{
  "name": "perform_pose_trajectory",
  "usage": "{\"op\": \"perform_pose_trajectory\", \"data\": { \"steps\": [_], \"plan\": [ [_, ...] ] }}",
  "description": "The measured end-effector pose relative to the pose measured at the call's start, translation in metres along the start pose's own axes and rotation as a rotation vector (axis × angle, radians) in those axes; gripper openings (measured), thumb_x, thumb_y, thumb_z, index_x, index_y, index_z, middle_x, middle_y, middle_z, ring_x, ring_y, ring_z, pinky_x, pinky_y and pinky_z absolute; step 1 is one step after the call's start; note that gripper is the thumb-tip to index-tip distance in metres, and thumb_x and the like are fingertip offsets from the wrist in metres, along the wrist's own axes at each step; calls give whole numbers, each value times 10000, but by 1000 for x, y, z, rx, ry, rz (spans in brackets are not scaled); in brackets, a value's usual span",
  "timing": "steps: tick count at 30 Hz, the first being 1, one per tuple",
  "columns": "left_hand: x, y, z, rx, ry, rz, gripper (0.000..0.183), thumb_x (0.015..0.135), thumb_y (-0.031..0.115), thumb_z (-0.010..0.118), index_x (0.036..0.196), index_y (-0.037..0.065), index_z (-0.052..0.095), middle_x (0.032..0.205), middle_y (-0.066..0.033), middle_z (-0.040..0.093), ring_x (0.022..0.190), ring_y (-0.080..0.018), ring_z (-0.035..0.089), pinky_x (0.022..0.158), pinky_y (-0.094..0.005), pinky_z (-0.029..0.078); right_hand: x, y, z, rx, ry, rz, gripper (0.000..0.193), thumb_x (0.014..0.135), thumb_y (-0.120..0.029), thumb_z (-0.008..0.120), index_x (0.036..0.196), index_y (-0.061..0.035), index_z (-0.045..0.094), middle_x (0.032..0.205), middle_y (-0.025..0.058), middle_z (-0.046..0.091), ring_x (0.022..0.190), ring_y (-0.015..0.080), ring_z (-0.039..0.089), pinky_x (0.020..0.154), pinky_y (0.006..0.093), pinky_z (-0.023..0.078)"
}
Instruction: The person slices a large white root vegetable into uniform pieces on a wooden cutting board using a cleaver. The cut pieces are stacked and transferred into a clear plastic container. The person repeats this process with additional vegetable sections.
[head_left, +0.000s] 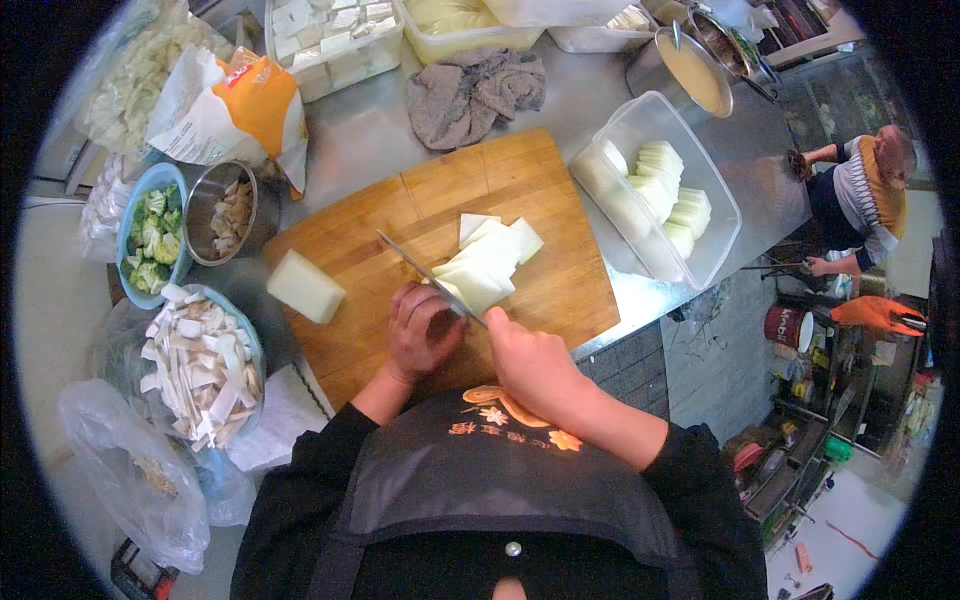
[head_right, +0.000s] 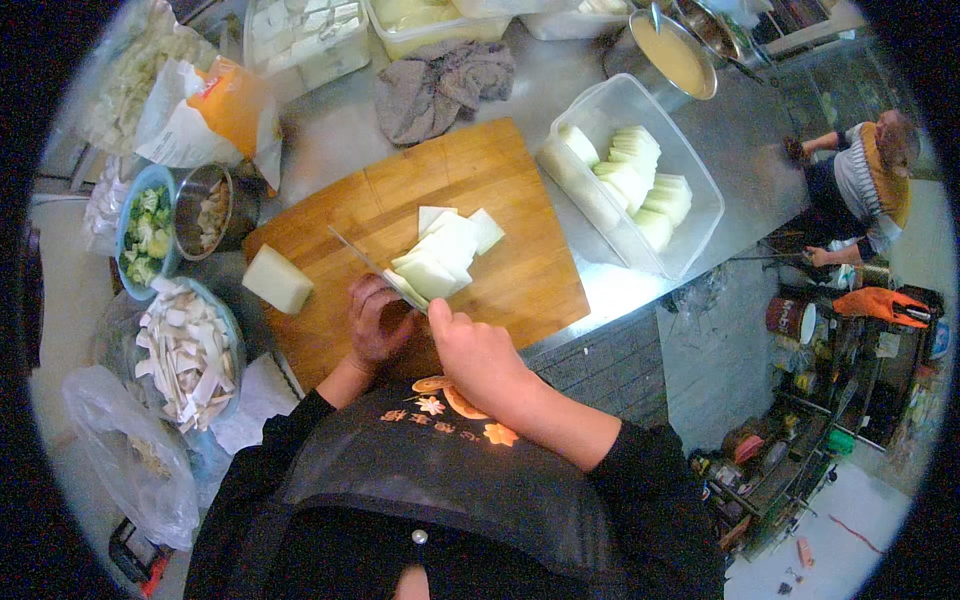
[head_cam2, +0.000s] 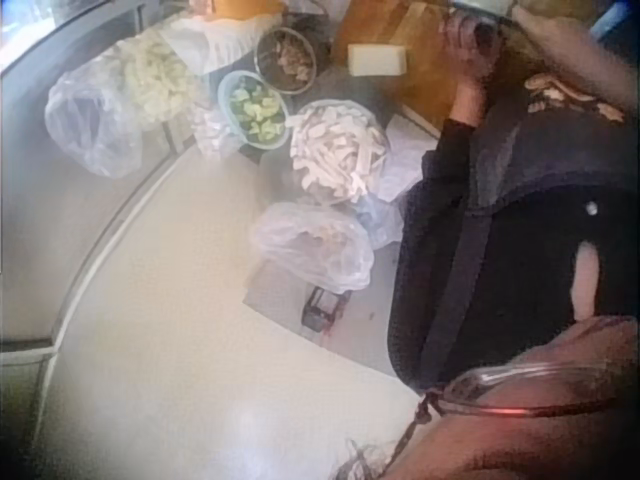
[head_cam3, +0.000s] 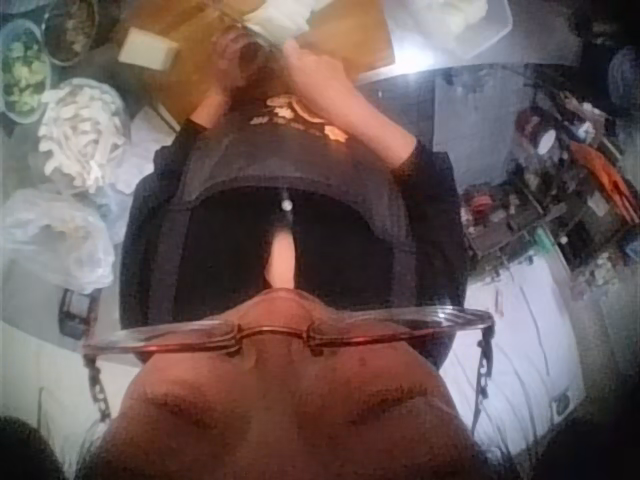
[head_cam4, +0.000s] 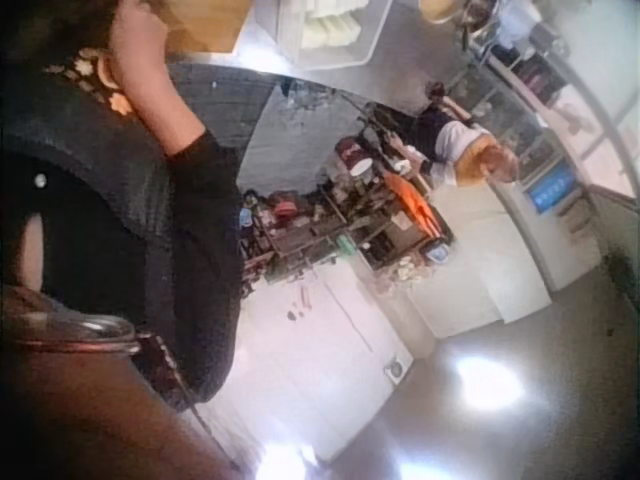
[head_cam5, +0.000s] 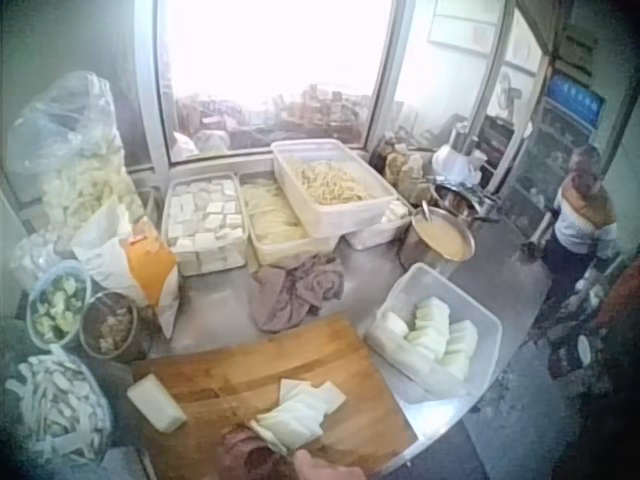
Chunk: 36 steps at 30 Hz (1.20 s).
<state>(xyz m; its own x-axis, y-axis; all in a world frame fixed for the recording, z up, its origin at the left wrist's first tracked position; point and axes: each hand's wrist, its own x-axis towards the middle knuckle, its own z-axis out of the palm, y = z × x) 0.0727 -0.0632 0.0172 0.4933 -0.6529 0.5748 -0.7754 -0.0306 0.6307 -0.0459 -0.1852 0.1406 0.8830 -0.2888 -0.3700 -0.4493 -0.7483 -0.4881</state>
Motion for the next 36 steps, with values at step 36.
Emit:
{"op": "perform_pose_trajectory", "data": {
  "steps": [36],
  "plan": [
    [-61, -40, 16, -409, -141, -570, 621, 721, 248, 726, 1216, 19, 428, 1138, -166, 481, 1110, -336, 440, 951, -456, 355, -23, 17, -5, 86, 255, -235, 479, 764, -89, 585, 1225, -52, 460, 1001, 116, 609, 661, 266, 642, 514, 344, 513]
  ]
}}
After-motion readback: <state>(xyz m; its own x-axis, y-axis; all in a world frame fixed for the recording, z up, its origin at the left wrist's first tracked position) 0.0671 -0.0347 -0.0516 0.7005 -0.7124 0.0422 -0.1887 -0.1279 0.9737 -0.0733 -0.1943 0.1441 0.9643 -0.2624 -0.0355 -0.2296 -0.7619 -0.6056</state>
